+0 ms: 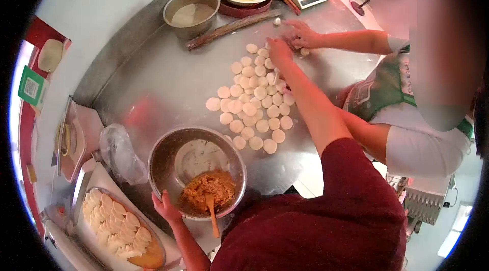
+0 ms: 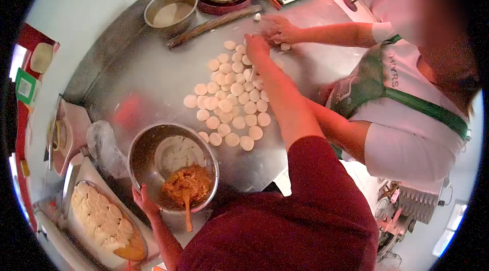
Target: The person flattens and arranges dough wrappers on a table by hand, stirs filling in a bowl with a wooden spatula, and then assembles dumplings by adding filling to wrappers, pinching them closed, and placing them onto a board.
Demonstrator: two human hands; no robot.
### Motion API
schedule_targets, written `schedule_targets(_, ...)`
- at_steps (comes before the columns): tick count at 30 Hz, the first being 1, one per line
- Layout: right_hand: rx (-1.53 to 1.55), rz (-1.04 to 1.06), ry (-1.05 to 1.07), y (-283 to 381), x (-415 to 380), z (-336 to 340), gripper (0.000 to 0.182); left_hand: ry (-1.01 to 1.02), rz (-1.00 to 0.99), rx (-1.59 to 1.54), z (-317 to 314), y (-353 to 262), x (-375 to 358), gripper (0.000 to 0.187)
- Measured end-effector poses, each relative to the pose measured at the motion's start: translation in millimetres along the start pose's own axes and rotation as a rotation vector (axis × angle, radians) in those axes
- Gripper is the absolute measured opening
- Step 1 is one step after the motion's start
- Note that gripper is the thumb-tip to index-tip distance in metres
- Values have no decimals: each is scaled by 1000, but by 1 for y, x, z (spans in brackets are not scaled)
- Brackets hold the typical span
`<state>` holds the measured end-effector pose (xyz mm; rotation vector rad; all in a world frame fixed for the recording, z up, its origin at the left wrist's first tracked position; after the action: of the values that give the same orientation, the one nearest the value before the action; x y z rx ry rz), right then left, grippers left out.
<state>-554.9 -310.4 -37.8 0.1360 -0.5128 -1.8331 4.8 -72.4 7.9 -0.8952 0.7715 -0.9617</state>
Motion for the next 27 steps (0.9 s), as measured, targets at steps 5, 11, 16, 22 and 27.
schedule_targets(5, 6, -8, 9, 5, 22, -11, 23, 20, -9, -7, 4, 14, 3, 24)
schedule_targets(11, 357, 146, 167, 59, -128, 74, 20, -4, -57, 77, 1, 1, 1, 27)
schedule_targets(16, 382, -4, 364, 34, -318, 70, 25, 58, -50, -32, 1, 15, 7, 30)
schedule_targets(22, 255, -70, 158, 14, -350, 75, 29, 98, -146, 67, 0, 2, 7, 31)
schedule_targets(27, 248, -62, 50, 9, -352, 58, 33, 80, -138, -42, -3, 0, 5, 30)
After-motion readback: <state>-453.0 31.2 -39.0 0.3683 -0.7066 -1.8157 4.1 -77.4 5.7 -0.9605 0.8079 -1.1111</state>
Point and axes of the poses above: each hand's wrist, its own x-axis towards the middle knuckle, its own z-axis out of the back of the hand, y = z × x, the point moved 4 cm from there along x, towards the middle knuckle, and after that the axes turned 9 degrees about x, right-handed, at the moved point
